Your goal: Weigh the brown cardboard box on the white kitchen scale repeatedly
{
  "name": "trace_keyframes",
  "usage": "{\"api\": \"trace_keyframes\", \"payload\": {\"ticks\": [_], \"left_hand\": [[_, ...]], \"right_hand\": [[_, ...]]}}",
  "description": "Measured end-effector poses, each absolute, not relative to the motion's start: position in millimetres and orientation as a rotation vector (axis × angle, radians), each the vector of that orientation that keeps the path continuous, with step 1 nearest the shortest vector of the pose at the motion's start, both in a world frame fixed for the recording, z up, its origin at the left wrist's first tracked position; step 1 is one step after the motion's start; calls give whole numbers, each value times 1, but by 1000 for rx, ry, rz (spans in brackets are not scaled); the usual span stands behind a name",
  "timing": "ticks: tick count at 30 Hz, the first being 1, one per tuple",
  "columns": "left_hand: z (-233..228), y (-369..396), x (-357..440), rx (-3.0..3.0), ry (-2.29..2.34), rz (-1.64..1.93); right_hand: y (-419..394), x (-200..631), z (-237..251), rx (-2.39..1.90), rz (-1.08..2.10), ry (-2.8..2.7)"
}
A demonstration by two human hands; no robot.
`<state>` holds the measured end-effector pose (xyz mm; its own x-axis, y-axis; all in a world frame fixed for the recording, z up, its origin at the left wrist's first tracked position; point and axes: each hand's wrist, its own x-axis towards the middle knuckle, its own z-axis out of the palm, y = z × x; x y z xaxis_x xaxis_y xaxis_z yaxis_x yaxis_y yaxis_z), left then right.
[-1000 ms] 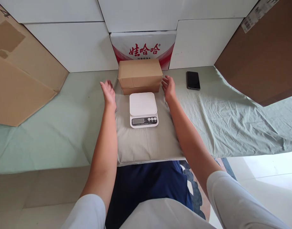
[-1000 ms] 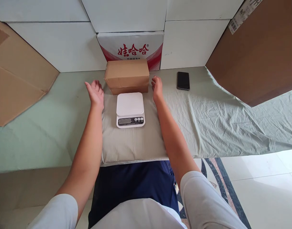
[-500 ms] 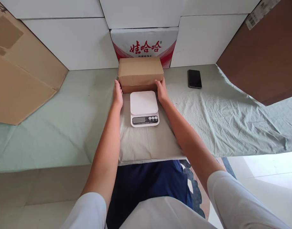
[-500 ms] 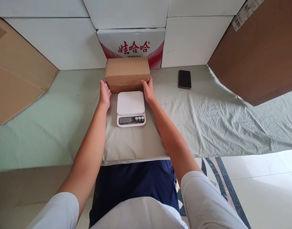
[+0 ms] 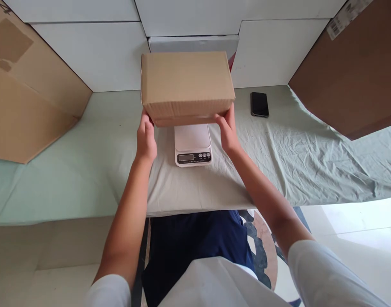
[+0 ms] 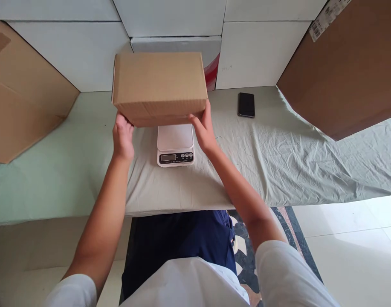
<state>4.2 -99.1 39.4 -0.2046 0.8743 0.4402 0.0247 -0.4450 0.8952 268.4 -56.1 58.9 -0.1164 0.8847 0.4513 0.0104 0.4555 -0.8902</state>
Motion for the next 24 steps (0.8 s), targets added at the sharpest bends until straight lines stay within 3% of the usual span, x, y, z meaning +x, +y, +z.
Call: {"api": "trace_keyframes", "payload": {"ticks": [6,24], "left_hand": [[2,-162,15,1428,1176,1632],[-17,-152,8,1564,1258,1558]], "right_hand": [[-107,280,31,-828,988,-1462],[-102,277,14,-836,1052,-1347]]}}
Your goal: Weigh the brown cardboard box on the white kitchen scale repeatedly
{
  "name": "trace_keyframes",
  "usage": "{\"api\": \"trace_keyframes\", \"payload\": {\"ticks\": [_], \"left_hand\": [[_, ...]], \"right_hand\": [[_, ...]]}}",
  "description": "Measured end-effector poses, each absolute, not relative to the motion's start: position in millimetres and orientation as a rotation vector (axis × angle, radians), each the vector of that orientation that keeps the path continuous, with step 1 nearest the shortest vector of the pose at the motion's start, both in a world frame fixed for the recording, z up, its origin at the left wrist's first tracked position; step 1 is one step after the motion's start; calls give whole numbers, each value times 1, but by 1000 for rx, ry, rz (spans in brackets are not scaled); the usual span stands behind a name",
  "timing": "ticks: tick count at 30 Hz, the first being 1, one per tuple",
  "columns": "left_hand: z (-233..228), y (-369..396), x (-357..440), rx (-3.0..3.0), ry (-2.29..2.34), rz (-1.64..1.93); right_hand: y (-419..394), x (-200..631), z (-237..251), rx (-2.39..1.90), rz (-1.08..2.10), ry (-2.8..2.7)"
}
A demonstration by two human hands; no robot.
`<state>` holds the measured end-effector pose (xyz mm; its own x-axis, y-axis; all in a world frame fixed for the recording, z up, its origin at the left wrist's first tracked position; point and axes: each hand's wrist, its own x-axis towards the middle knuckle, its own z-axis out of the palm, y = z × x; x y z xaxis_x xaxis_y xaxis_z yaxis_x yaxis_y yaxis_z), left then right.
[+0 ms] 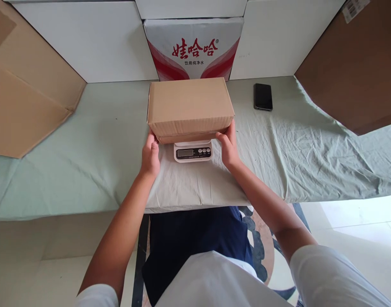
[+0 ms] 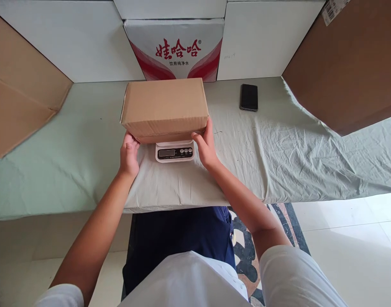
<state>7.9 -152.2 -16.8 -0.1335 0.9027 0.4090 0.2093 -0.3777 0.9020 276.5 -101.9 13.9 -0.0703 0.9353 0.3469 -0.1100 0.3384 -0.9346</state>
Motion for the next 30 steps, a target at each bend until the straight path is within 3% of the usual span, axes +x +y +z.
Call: {"api": "trace_keyframes", "payload": {"ticks": [13,30], "left_hand": [[-20,-143,-12,1446,1166,1773],[-23,-150,4,1399,1189,1556]], "right_hand": [[-88,300,13,-860,983,-1159],[-111,274,10,-853,985,-1354]]}}
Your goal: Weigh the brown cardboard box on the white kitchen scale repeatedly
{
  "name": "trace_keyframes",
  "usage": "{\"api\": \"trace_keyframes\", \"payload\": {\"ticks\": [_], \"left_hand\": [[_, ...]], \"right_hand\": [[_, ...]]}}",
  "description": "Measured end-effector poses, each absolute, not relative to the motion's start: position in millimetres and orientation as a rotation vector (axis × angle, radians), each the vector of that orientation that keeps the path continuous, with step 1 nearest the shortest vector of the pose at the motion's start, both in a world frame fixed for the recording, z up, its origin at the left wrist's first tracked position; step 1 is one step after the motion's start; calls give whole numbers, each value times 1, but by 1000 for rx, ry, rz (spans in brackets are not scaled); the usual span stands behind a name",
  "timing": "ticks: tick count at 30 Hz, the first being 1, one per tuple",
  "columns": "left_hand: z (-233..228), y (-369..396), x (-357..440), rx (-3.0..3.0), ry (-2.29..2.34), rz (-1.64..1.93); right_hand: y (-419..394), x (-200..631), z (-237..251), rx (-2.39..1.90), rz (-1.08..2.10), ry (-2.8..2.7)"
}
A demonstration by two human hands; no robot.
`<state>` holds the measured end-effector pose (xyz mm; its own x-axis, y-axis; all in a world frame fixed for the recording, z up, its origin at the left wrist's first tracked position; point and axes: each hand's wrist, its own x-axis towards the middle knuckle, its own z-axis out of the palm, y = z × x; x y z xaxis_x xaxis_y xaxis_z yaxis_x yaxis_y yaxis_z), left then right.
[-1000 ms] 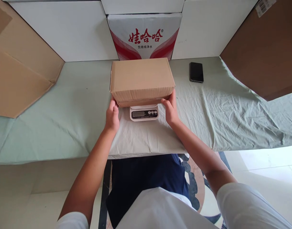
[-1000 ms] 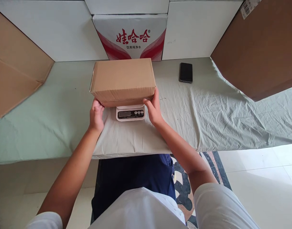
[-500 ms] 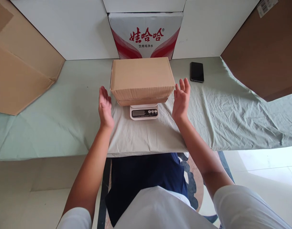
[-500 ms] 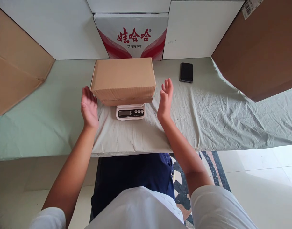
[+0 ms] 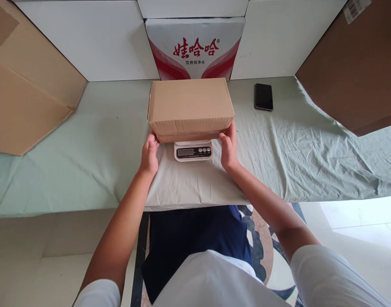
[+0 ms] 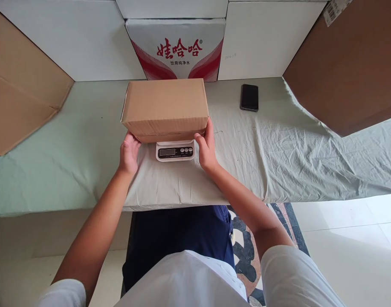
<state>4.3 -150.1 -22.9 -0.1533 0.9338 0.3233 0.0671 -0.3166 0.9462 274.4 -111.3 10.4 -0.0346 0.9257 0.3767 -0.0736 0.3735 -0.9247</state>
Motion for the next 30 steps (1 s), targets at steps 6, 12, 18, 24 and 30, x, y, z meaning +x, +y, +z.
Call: {"api": "trace_keyframes", "payload": {"ticks": [6,12,18,24,30], "left_hand": [[-24,-148,3,1431,1212,1559],[-21,-147,2,1426,1203,1552],[-18,-143,-6,1416,1142,1661],[-23,-142,-10,1404,1102,1683],[-23,-141,-12,1413,1161,1647]], "right_hand": [[-115,274,14,-867,1003,-1335],[-119,272,21,-887,1007,-1315],[-107,284,15,-905,1004,-1218],[-93,303,14,-931,998,-1107],[-93,303,12,-935,995,-1142]]}}
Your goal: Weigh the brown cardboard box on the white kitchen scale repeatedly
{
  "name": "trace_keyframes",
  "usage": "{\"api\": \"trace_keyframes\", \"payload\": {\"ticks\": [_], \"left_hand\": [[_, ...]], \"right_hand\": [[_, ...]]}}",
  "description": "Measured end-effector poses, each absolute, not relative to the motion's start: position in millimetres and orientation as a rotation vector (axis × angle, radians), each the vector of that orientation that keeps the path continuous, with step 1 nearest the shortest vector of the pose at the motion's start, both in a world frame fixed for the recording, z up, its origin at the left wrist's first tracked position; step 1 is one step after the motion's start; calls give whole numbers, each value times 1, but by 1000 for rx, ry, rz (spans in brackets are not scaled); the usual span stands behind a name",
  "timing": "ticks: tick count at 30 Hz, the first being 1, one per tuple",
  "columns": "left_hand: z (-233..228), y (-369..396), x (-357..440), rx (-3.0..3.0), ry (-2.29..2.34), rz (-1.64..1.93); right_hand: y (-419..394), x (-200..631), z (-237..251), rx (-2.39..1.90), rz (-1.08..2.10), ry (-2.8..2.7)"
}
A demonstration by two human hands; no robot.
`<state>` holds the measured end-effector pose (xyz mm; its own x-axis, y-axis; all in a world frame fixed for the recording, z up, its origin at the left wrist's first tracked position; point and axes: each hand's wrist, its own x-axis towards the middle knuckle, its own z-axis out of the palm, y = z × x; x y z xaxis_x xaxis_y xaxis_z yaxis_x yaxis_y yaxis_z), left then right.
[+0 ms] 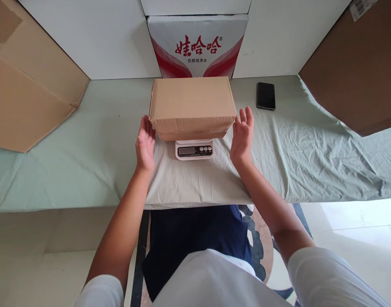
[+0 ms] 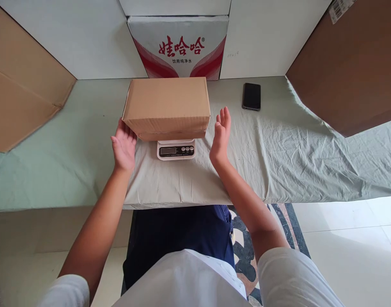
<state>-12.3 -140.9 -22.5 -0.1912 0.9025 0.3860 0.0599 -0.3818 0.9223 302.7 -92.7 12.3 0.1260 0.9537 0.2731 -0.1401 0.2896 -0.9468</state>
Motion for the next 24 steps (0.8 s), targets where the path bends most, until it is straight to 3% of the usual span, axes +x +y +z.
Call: {"api": "trace_keyframes", "payload": {"ticks": [24], "left_hand": [[-22,-143,-12,1459,1150,1625]], "right_hand": [[-92,299,5,-907,1081,-1143]]}}
